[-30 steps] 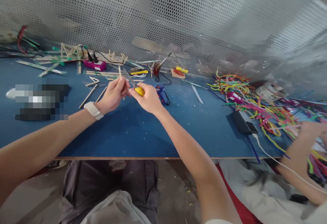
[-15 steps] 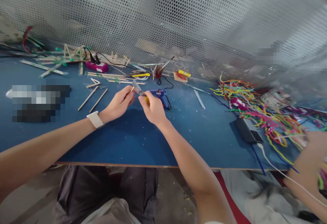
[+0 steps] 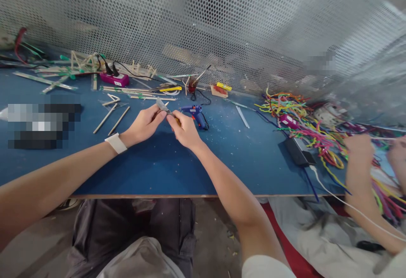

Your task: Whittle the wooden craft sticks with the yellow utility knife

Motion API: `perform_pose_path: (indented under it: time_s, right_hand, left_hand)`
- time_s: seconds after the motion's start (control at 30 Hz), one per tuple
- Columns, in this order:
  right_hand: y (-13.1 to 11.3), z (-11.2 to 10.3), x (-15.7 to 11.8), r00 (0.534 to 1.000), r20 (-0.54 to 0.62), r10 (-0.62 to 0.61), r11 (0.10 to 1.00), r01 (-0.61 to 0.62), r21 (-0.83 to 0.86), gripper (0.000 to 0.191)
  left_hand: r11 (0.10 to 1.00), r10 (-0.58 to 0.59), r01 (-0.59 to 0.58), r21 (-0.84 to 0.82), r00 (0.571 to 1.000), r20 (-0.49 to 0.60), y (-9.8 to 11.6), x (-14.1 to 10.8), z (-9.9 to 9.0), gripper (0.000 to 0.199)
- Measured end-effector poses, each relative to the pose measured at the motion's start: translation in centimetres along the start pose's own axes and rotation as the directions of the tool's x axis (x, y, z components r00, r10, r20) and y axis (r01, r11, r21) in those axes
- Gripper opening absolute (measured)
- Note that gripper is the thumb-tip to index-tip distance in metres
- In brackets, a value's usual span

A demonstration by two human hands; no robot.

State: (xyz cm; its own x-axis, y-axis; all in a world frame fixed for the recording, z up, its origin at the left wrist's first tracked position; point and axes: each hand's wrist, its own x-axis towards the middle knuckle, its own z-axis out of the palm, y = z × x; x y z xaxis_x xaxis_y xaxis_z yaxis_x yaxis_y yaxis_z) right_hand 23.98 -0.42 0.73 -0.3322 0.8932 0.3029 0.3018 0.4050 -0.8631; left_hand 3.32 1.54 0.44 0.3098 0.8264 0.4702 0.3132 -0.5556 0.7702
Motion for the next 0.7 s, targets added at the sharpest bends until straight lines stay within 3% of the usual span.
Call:
perform_pose_path:
  time_s: [0.23,0.47,0.7]
  right_hand:
    - [0.54,0.08,0.37,0.999,0.014,0.041,0.998,-0.042,0.038,0.07]
    - [0.52,0.22,0.46,0.999,0.006,0.044,0.997,-0.044,0.066,0.071]
    - [0.82,0.41,0.44,0.999,-0.022,0.035,0.993,-0.032,0.118,0.068]
  left_hand:
    - [1.0,-0.015,0.015,0.007,1.0,-0.005,-0.59,0.16,0.11,0.016]
    - [0.994,-0.067,0.066,-0.086,0.998,-0.01,-0.6,0.36,0.31,0.016]
    - [0.917,-0.186,0.182,-0.356,0.982,0.023,-0.24,0.15,0.4,0.021]
